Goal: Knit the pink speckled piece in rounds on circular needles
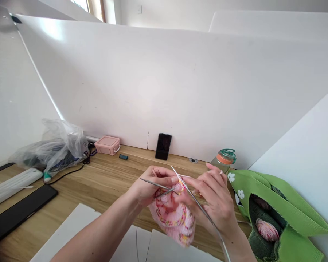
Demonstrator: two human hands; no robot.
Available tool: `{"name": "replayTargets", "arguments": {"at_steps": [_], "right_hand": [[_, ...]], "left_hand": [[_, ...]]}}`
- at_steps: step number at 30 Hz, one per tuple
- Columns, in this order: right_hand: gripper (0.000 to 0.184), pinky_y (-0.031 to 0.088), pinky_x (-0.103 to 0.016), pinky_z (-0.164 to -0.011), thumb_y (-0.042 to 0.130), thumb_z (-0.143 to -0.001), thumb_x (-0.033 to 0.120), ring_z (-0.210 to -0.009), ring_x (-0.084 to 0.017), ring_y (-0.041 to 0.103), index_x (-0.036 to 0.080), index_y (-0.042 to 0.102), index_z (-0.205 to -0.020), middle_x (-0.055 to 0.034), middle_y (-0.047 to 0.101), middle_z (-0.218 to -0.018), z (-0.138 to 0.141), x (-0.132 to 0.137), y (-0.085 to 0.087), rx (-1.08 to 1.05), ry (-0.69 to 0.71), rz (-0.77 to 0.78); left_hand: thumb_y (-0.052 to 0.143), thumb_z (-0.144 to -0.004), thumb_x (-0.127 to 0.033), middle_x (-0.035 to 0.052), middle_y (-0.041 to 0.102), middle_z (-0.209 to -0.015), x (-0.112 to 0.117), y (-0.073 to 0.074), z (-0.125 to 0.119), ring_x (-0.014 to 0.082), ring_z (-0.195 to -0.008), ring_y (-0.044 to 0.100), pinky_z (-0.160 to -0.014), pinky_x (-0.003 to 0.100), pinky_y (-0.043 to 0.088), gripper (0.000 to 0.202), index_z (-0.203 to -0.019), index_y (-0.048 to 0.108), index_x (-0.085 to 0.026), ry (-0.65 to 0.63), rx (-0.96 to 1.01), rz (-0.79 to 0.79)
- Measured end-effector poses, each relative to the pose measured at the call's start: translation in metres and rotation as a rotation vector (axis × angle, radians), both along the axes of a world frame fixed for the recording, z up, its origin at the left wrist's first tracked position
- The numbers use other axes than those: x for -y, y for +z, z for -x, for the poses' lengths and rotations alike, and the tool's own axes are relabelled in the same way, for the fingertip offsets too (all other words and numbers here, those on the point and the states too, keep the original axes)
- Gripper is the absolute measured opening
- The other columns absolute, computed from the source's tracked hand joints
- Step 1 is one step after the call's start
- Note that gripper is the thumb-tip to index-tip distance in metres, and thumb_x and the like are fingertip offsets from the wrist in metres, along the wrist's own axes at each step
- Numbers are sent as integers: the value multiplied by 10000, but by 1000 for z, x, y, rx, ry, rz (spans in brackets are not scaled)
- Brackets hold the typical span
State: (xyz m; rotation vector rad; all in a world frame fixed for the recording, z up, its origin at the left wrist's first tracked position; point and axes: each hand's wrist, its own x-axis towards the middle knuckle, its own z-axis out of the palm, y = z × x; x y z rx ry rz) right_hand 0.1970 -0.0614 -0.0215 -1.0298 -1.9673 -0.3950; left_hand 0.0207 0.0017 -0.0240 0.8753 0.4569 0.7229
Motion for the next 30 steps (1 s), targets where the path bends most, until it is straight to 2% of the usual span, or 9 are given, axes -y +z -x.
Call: {"name": "replayTargets", "arguments": {"at_steps": [1, 3, 7, 10, 15, 20, 25, 28, 30], "right_hand": [[203, 387, -514, -1005, 641, -860, 263, -678, -163, 511, 266, 665, -1062, 15, 537, -696, -1, 1, 1, -44, 23, 39], [216, 382, -506, -1022, 553, -899, 164, -660, -142, 496, 272, 662, -1051, 25, 520, -691, -3, 4, 3, -116, 95, 165], [252, 324, -506, -1075, 471, -928, 147, -687, -136, 515, 258, 644, -1076, 24, 519, -726, -5, 8, 6, -126, 141, 295], [229, 323, -492, -1061, 479, -917, 171, -702, -147, 531, 249, 646, -1053, 17, 537, -745, -2, 9, 8, -75, 61, 254], [113, 384, -450, -957, 615, -840, 176, -626, -137, 483, 246, 662, -914, 28, 512, -672, 2, 6, 8, -49, -40, 75], [99, 371, -446, -997, 605, -853, 171, -627, -132, 470, 254, 654, -876, 38, 496, -657, -3, 9, 8, -181, 64, 211], [178, 406, -384, -1008, 560, -884, 193, -604, -115, 469, 230, 609, -716, 43, 478, -630, -11, 11, 10, -326, 194, 395], [173, 425, -399, -994, 564, -884, 214, -594, -119, 470, 233, 617, -721, 42, 476, -621, -10, 9, 8, -335, 184, 392], [101, 402, -434, -1015, 592, -875, 231, -600, -127, 474, 250, 656, -799, 42, 473, -623, -7, 8, 6, -268, 103, 308]], "left_hand": [[882, -519, -362, 47, 668, -634, -3, 1, 2, 93, -551, 558, -586, 225, 409, 360, -706, 745, -87, 10, 21, 14], [874, -543, -374, 59, 679, -659, -7, 2, 6, 99, -570, 579, -603, 224, 435, 373, -736, 747, -80, 24, 47, 42], [901, -495, -310, 42, 673, -641, -10, 4, 8, 84, -544, 576, -569, 206, 429, 349, -699, 729, -84, 85, 18, 26], [910, -470, -305, 31, 673, -631, -8, 2, 5, 93, -541, 582, -573, 220, 441, 356, -685, 712, -101, 136, -7, 14], [899, -491, -324, 42, 683, -661, -5, -2, 2, 89, -557, 583, -578, 215, 440, 363, -703, 719, -90, 78, -31, -30], [923, -414, -226, 16, 685, -664, -7, -1, 5, 81, -574, 595, -616, 209, 467, 386, -721, 721, -111, 126, 2, -10], [911, -453, -233, 43, 701, -680, -7, 0, 8, 85, -576, 602, -597, 201, 464, 364, -752, 754, -96, 9, -28, -13], [921, -416, -236, 57, 702, -672, -5, 0, 5, 105, -591, 614, -624, 225, 478, 372, -714, 753, -90, -24, -45, 25], [921, -424, -264, 50, 690, -647, -3, 0, 3, 97, -576, 596, -619, 225, 466, 353, -674, 743, -89, -16, -45, 36]]}}
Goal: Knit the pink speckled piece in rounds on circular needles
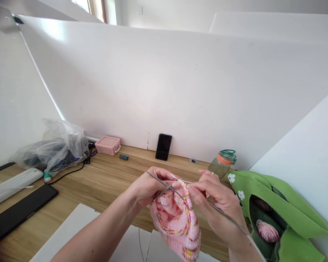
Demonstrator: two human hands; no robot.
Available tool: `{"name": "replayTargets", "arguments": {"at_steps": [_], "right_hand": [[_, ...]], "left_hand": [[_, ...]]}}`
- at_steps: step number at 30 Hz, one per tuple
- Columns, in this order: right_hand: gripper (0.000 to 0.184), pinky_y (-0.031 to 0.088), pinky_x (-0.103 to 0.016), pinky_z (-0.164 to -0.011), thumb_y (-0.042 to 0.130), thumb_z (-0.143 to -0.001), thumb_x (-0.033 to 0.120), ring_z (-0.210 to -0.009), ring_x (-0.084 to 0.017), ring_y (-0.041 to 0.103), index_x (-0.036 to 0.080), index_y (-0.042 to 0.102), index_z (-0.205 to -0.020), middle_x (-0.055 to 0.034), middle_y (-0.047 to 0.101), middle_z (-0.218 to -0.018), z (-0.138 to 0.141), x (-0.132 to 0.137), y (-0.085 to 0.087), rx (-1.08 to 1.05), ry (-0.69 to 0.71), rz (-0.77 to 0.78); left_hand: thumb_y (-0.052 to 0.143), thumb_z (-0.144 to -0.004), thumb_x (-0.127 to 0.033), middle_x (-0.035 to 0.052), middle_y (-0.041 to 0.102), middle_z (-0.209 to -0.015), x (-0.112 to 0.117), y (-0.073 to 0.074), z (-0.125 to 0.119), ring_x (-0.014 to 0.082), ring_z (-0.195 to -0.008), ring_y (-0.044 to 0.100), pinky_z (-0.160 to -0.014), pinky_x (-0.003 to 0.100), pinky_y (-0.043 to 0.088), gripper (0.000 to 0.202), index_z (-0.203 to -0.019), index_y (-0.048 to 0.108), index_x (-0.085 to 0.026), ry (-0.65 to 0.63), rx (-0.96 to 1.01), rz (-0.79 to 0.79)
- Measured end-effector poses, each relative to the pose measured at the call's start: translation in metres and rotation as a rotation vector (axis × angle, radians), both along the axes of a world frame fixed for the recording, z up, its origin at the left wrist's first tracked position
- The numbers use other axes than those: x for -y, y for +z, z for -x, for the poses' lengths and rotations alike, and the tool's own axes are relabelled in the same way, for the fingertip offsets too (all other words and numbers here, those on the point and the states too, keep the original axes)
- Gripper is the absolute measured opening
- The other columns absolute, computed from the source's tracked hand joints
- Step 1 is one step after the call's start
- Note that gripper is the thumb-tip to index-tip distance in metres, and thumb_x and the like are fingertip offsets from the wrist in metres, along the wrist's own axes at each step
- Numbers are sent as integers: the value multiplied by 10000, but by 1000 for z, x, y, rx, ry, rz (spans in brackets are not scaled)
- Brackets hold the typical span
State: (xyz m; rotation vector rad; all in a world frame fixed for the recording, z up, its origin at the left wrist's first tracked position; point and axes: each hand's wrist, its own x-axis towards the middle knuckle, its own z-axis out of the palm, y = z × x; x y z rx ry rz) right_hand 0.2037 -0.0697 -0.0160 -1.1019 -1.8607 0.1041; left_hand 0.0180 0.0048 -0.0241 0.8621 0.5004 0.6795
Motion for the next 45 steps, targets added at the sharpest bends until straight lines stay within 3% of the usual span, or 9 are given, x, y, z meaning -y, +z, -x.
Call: {"name": "replayTargets", "arguments": {"at_steps": [4, 8, 11, 13, 15, 18, 27, 34, 45], "right_hand": [[379, 350, -518, -1051, 650, -792, 569, -819, -226, 592, 255, 637, -1004, -24, 622, -817, 6, -4, -8, 229, -173, -92], [834, 436, -503, -998, 448, -664, 856, -1089, -323, 592, 212, 542, -1187, -117, 641, -1113, 8, -9, -13, 346, -49, 60], [780, 386, -523, -1047, 601, -716, 723, -1049, -297, 592, 191, 521, -1280, -122, 628, -1107, 8, -11, -11, 351, -40, -116], [505, 347, -536, -1065, 702, -782, 496, -856, -228, 592, 226, 607, -1198, -49, 617, -891, 8, -10, -8, 293, -83, -256], [254, 351, -517, -1058, 665, -845, 283, -704, -163, 534, 264, 667, -1098, 13, 535, -730, 6, -9, -5, 203, -75, -246], [275, 360, -486, -1058, 536, -903, 147, -658, -129, 507, 287, 663, -1103, 35, 506, -707, 1, -5, -3, 92, 26, -95], [214, 304, -488, -1059, 493, -918, 190, -770, -157, 555, 243, 649, -1054, 6, 568, -796, 1, 2, 4, 274, -61, -86], [89, 356, -455, -996, 613, -863, 192, -680, -140, 511, 236, 663, -922, 20, 552, -711, 5, -1, 4, 289, -181, -233], [168, 414, -406, -1018, 585, -872, 215, -589, -120, 462, 231, 614, -707, 40, 468, -614, -9, 3, 6, -32, 20, 64]], "left_hand": [[905, -470, -311, 24, 653, -601, 5, -2, -4, 60, -525, 521, -541, 196, 381, 336, -658, 741, -86, 20, 19, -70], [894, -489, -302, 22, 646, -598, 13, -7, -10, 63, -522, 511, -543, 209, 361, 316, -671, 752, -87, -90, 33, -81], [893, -493, -295, 26, 651, -602, 12, -8, -11, 76, -536, 535, -576, 217, 388, 317, -689, 753, -89, -55, 43, -55], [889, -508, -307, 25, 647, -597, 8, -5, -8, 75, -525, 533, -574, 217, 395, 322, -691, 744, -85, -3, 49, -54], [885, -526, -336, 27, 642, -597, 2, -2, -4, 77, -526, 538, -572, 215, 404, 338, -691, 735, -82, 27, 78, -35], [881, -536, -367, 46, 662, -637, -5, 2, 2, 95, -562, 575, -592, 220, 434, 380, -734, 739, -76, 31, 102, 20], [924, -429, -287, 35, 667, -626, -5, 0, 0, 98, -535, 594, -564, 220, 463, 389, -677, 695, -93, 197, 32, 8], [923, -414, -300, 34, 673, -630, 1, -1, -4, 83, -532, 581, -552, 202, 451, 392, -671, 715, -89, 136, 10, -24], [921, -428, -276, 36, 690, -662, -4, -1, 3, 83, -565, 590, -585, 200, 455, 386, -713, 733, -94, 41, 14, -42]]}}
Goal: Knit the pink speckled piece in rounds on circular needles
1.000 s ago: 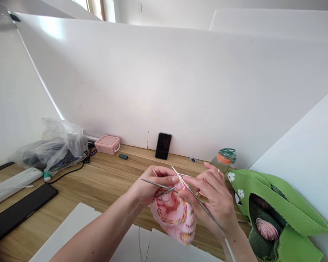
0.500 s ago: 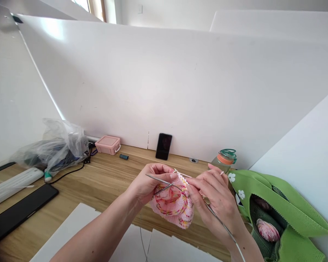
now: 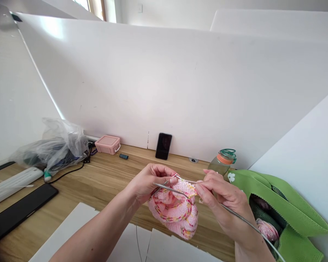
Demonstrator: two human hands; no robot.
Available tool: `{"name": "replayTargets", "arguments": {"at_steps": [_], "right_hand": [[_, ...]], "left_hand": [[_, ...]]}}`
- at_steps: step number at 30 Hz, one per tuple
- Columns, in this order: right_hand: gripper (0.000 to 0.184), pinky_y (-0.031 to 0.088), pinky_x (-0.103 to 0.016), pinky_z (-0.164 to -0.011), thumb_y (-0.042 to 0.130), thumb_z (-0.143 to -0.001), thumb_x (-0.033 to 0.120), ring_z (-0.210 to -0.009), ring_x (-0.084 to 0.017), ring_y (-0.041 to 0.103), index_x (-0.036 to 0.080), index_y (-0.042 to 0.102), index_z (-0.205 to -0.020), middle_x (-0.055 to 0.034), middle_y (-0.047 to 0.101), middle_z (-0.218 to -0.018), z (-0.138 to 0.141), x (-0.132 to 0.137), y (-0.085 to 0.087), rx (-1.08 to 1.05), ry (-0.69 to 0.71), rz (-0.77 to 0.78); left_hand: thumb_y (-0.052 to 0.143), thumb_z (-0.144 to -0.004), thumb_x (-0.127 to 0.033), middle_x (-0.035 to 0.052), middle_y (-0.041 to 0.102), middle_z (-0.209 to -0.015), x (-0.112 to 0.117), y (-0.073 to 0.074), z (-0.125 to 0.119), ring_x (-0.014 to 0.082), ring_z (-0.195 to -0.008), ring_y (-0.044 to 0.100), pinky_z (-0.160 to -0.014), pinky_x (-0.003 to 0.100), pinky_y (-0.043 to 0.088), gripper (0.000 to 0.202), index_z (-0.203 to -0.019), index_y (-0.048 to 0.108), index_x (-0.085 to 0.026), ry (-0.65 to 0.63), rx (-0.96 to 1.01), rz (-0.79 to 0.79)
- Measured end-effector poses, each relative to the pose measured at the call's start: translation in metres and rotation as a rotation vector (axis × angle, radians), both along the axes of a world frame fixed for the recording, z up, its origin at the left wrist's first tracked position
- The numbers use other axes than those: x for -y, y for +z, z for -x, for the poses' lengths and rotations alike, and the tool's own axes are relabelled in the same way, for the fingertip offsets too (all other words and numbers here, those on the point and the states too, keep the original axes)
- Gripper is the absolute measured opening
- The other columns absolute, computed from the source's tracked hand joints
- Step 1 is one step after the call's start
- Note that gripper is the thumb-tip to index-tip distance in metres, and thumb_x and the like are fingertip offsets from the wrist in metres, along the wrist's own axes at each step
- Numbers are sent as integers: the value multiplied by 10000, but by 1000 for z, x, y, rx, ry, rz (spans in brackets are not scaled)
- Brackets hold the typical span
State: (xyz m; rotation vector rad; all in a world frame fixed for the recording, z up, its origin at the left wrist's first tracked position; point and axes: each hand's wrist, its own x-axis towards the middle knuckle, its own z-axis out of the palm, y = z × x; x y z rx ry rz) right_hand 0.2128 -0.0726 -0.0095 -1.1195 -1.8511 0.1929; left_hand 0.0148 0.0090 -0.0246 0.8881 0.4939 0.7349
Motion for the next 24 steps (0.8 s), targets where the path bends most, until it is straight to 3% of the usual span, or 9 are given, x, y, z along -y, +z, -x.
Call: {"name": "replayTargets", "arguments": {"at_steps": [7, 10, 13, 15, 17, 19, 20, 22, 24], "right_hand": [[275, 428, -423, -1019, 552, -898, 291, -576, -114, 416, 211, 542, -636, 38, 407, -604, -8, -4, -8, -90, 97, 173], [165, 397, -442, -1038, 564, -893, 249, -620, -133, 469, 231, 614, -737, 34, 468, -619, 2, -3, -8, -1, 41, 78], [44, 349, -469, -1054, 633, -856, 273, -695, -162, 523, 260, 666, -882, 22, 539, -678, 11, -3, -9, 168, -125, -148], [275, 331, -502, -1054, 685, -804, 446, -830, -219, 579, 255, 646, -999, -19, 619, -808, 13, -4, -12, 279, -199, -196], [579, 377, -518, -1012, 648, -726, 672, -1046, -313, 581, 235, 591, -1103, -82, 655, -986, 13, -8, -17, 361, -164, -76], [767, 440, -503, -955, 568, -684, 786, -1186, -359, 526, 217, 534, -1198, -126, 634, -1127, 13, -11, -20, 406, -75, 52], [812, 447, -500, -953, 554, -688, 790, -1199, -356, 520, 208, 505, -1252, -137, 617, -1171, 13, -12, -21, 420, -46, 52], [794, 408, -518, -1007, 609, -721, 717, -1107, -315, 569, 199, 485, -1311, -131, 617, -1152, 14, -14, -19, 418, -48, -97], [582, 365, -525, -1042, 702, -753, 554, -908, -249, 600, 219, 585, -1215, -71, 639, -955, 15, -13, -16, 370, -110, -296]], "left_hand": [[915, -444, -270, 47, 702, -674, 1, -5, -1, 95, -597, 594, -632, 217, 459, 351, -703, 751, -101, -99, -42, -64], [915, -446, -291, 56, 698, -667, 2, -4, -3, 105, -593, 595, -642, 232, 458, 377, -727, 756, -96, -119, -33, -9], [907, -469, -341, 48, 668, -631, 4, -2, -5, 88, -564, 562, -594, 214, 418, 374, -685, 741, -84, -109, 20, 23], [900, -481, -364, 33, 639, -591, 7, -3, -7, 75, -536, 523, -560, 209, 379, 372, -657, 736, -81, -91, 21, -16], [894, -497, -368, 20, 615, -568, 10, -6, -10, 67, -518, 486, -544, 216, 351, 362, -663, 744, -84, -123, -4, -73], [888, -513, -363, 16, 611, -571, 13, -9, -12, 68, -523, 475, -551, 224, 345, 345, -679, 755, -91, -167, -10, -102], [886, -517, -360, 17, 613, -577, 14, -10, -13, 70, -528, 476, -559, 227, 348, 339, -685, 758, -94, -173, -6, -101], [886, -514, -351, 23, 628, -594, 14, -10, -14, 75, -543, 489, -569, 228, 353, 334, -689, 758, -97, -126, 5, -85], [885, -510, -352, 25, 631, -594, 12, -7, -12, 79, -538, 496, -556, 224, 345, 336, -681, 751, -95, -53, 8, -60]]}}
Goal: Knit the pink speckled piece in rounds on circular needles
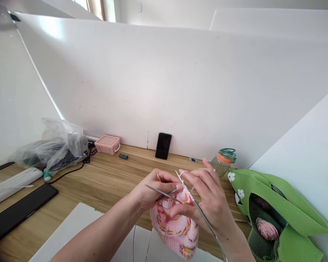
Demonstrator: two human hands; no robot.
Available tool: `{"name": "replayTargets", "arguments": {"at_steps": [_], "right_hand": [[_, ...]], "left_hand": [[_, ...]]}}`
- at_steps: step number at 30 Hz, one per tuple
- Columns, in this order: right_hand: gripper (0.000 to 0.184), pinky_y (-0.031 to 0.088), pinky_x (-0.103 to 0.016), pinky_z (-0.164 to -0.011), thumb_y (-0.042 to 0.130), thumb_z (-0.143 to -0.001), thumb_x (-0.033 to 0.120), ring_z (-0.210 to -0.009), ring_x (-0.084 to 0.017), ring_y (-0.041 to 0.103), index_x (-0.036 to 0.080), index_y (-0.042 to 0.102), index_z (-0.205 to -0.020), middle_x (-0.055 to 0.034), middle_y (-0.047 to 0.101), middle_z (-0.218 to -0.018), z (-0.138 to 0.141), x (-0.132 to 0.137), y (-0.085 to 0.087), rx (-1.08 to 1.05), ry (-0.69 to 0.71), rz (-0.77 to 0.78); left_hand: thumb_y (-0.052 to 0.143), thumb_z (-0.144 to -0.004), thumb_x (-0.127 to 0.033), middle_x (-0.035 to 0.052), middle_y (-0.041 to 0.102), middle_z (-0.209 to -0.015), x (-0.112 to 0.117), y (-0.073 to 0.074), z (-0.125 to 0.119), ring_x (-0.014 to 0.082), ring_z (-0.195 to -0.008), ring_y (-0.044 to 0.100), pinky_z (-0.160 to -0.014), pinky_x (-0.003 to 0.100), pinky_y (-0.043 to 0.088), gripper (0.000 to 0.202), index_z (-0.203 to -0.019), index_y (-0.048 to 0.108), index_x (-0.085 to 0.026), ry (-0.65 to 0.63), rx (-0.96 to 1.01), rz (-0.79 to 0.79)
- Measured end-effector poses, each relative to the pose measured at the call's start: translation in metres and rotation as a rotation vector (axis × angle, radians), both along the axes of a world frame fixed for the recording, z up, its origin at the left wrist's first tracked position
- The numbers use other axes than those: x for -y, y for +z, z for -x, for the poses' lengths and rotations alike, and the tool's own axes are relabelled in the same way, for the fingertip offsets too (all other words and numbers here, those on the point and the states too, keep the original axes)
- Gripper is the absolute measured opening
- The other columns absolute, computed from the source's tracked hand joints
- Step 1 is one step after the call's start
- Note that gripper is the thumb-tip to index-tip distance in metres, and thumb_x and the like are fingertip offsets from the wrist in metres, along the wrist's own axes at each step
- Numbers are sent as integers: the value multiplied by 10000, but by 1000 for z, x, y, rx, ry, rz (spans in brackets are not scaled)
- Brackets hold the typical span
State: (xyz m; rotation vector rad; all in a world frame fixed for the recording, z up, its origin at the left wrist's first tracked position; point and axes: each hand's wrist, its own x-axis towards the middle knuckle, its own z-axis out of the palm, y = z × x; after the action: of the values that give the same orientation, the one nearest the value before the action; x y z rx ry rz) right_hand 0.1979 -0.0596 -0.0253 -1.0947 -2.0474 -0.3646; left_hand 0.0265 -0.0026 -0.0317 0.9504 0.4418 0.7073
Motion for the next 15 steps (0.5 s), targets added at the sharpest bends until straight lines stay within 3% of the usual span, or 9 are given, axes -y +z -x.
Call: {"name": "replayTargets", "arguments": {"at_steps": [3, 5, 8, 11, 15], "right_hand": [[150, 380, -494, -1023, 678, -824, 281, -682, -158, 530, 260, 688, -972, 17, 546, -702, -2, 3, 5, -132, 15, -37], [166, 388, -481, -1026, 591, -872, 189, -638, -131, 506, 269, 686, -981, 35, 515, -680, -5, 5, 7, -215, 81, 71], [236, 368, -481, -1057, 514, -910, 170, -648, -126, 523, 276, 674, -1046, 37, 514, -697, -9, 8, 10, -233, 156, 201], [252, 340, -485, -1072, 476, -926, 195, -710, -146, 560, 277, 668, -1068, 19, 554, -748, -11, 11, 13, -175, 117, 241], [246, 308, -491, -1065, 478, -921, 215, -784, -171, 576, 269, 655, -1083, -3, 594, -822, -7, 13, 16, -84, 6, 167]], "left_hand": [[885, -509, -353, 26, 632, -595, -6, 6, 5, 80, -529, 510, -549, 219, 360, 344, -674, 739, -89, 46, 24, 52], [887, -509, -351, 45, 659, -640, -10, 9, 9, 96, -563, 549, -588, 228, 412, 354, -694, 742, -86, 36, 52, 105], [902, -483, -321, 78, 700, -728, -13, 10, 12, 123, -631, 603, -643, 244, 461, 361, -710, 746, -87, 39, 76, 138], [910, -465, -297, 53, 679, -667, -14, 9, 12, 97, -572, 578, -593, 221, 443, 350, -678, 731, -85, 100, 52, 110], [908, -462, -332, 26, 638, -587, -12, 9, 9, 83, -501, 536, -523, 215, 401, 371, -663, 715, -87, 183, 5, 103]]}}
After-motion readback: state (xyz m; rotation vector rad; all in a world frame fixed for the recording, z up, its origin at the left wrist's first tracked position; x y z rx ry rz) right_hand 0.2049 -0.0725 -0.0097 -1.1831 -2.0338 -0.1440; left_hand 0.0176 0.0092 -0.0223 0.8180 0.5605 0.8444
